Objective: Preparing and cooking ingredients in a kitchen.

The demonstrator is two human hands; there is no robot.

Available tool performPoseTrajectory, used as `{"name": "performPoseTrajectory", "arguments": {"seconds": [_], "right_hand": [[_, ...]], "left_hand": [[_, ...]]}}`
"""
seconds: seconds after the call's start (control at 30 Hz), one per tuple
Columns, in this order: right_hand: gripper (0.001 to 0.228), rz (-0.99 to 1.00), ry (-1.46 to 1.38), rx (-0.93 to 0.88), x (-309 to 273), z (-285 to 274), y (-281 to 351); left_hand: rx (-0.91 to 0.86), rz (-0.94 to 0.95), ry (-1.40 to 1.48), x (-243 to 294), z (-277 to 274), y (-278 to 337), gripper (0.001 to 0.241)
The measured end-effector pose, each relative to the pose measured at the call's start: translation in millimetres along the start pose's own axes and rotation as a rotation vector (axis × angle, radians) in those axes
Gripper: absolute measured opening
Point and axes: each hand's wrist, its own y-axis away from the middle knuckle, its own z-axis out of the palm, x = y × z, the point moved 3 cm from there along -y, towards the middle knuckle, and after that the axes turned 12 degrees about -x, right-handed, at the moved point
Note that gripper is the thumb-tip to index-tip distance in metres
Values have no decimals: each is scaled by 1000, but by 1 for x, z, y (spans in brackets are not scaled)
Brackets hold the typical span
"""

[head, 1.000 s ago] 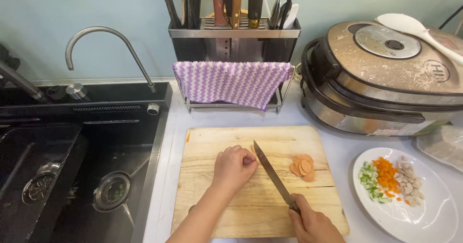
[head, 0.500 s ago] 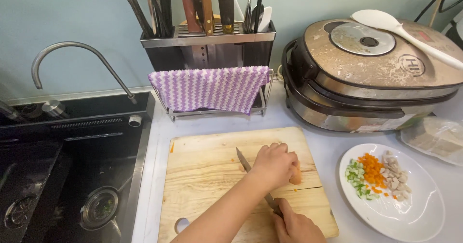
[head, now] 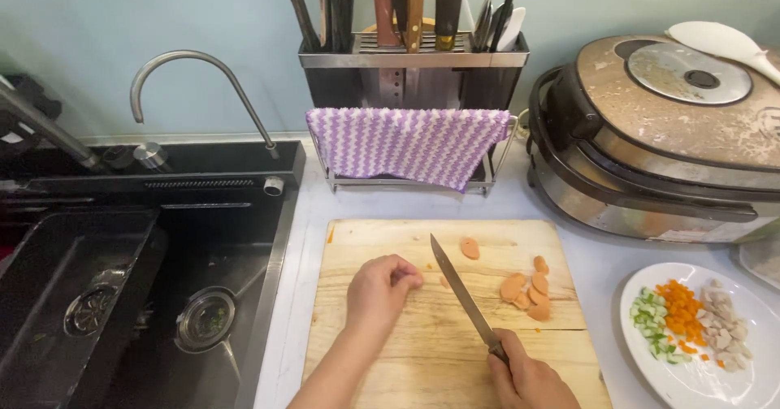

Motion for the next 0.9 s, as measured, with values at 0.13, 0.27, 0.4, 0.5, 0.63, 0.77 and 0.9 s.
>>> {"name": "performPoseTrajectory", "arguments": {"seconds": [0.13,0.27,0.4,0.5,0.63,0.77,0.9], "right_hand": [[43,-8,28,-6,-8,6,-5],[44,-16,77,-65,-24,6,-1],[38,148,262,-116,-48,-2,11],[40,157,271,-111,-42,-4,14],[42,154,285,-110,-37,-2,12],[45,156,303,-107,-33,0,10],[48,167,312,-99,-28,1,10]], "left_hand": [[122,165,-193,-12,9,1,15],[133,227,-185,-24,10,-3,15],[77,148,-190,-13,6,-1,10],[14,60,-173,-8,2,-2,10],[18,39,-191,-15,8,-7,15],[106,119,-184,-24,16,-13,14],[126,97,-240,-17,21,-9,19]]}}
